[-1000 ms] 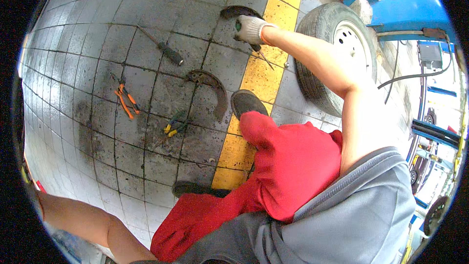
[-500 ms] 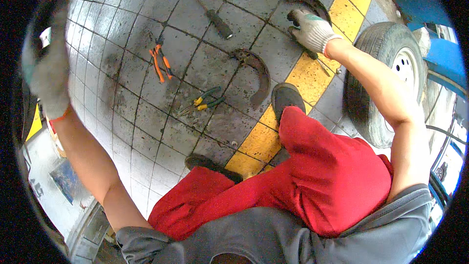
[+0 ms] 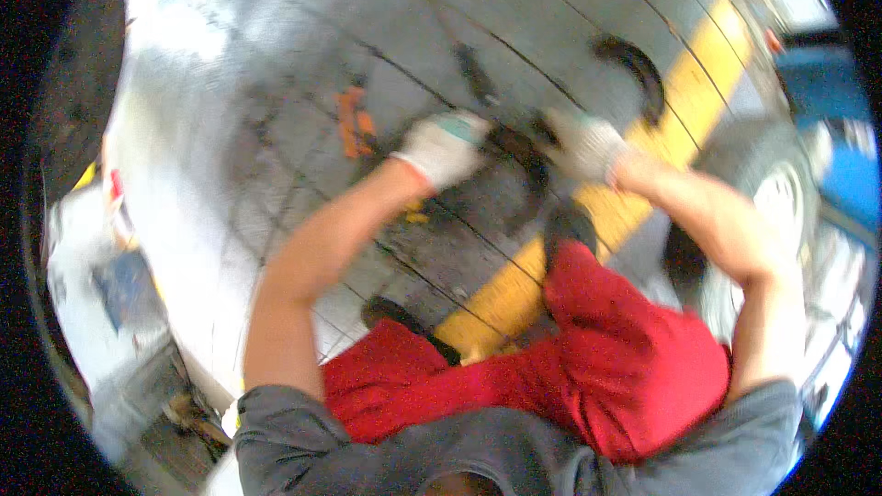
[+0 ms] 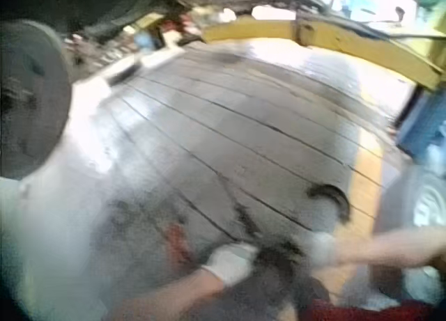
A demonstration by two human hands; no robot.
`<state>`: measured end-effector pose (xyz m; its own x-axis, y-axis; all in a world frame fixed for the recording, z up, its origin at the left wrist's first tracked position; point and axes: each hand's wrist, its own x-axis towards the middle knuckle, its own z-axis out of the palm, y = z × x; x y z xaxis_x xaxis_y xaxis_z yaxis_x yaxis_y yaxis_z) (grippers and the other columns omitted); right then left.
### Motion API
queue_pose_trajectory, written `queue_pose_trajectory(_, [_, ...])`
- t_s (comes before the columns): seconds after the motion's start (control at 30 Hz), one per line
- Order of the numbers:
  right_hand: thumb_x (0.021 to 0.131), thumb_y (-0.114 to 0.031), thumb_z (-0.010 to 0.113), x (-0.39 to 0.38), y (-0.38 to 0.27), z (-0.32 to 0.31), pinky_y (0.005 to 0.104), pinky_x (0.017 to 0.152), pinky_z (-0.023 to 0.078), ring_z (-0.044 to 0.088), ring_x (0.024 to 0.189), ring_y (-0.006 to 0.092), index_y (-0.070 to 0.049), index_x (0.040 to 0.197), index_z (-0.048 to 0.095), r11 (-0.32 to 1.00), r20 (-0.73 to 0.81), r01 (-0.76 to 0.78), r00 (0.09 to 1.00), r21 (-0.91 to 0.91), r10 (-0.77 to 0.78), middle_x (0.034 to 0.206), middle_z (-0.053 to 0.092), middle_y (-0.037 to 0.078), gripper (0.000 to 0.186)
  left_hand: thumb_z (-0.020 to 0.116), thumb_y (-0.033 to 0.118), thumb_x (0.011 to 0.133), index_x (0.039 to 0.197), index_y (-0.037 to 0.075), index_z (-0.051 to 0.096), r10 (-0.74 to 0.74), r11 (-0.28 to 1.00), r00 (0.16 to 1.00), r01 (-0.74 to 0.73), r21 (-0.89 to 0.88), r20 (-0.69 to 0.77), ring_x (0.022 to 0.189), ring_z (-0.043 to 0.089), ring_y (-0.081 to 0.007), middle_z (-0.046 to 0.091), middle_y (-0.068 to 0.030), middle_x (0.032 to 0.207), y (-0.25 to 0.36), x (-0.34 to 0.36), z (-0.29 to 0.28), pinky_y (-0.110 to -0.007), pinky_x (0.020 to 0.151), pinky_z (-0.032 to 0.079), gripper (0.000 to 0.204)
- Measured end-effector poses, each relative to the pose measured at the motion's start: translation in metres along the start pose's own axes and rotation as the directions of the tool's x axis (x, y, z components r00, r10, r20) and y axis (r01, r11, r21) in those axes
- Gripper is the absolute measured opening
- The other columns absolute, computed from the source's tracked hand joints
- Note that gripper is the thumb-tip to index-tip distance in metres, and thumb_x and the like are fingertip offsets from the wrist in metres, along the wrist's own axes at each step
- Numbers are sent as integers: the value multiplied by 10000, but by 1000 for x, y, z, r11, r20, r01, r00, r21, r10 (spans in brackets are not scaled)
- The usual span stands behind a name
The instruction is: The person walks to the rear of a silver car elevated on a lift and removes the brake drum from the wheel hub. They then pick up a tire from the floor, mount it onto the hub, and secure it by hand-tightening the lug nuts. The person finishes by walking around the vehicle.
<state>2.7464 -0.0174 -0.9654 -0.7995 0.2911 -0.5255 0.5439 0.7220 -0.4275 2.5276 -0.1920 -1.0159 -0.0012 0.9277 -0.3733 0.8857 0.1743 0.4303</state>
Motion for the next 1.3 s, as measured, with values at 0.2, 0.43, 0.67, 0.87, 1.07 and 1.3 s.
queue_pose_trajectory(0.2, [974,-271,773,5,-23,8,527,957,596,726,1125,465,-63,1353,662,992,-140,121,984,43,-114,1263,735,253,447,621,177,1052,1321,-9,718,-181,974,980,167,-153,-82,1224,721,-410,740,-300,1281,16,-2,0,-453,988,607,341])
queue_pose_trajectory(0.43, [891,-175,848,29,-136,-61,526,880,599,719,1098,466,-58,1320,649,848,-565,518,670,-110,-482,1246,711,214,488,668,205,1112,1478,-22,595,-343,240,863,-301,-923,-371,1210,699,-261,736,-153,1345,3,-78,-93,-363,1077,541,437])
queue_pose_trajectory(0.67, [901,-110,805,25,-249,-132,504,836,596,711,1014,444,-43,1262,682,561,-498,742,351,-368,-792,1134,708,191,387,627,230,1140,1372,1,654,-380,-169,825,-506,-846,-418,1004,706,-213,750,-93,1187,-3,-175,-158,-361,835,561,327])
queue_pose_trajectory(0.87, [990,-195,803,-10,-328,-153,419,850,619,785,986,347,-19,1249,726,674,-562,733,596,89,-574,1115,775,188,323,638,234,1137,1373,-22,650,-426,-37,718,-622,-782,-551,924,682,-198,732,-96,1140,-12,-237,-198,-362,781,559,348])
queue_pose_trajectory(1.07, [981,-161,828,-12,-430,-218,398,846,646,804,953,297,-39,1273,731,547,-691,615,5,-567,-723,1095,802,157,332,677,265,1115,1321,-7,671,-567,176,416,-782,-598,-711,827,659,-215,710,-105,1014,-44,-272,-222,-362,708,527,341])
queue_pose_trajectory(1.3, [1010,-151,766,22,-464,-245,408,849,652,789,1001,349,-96,1247,782,526,-573,289,-109,-800,-812,1147,794,148,244,806,350,1038,1426,-17,589,-509,714,-174,-633,-300,-843,1058,652,-218,657,-126,1194,-72,-308,-255,-378,950,556,577])
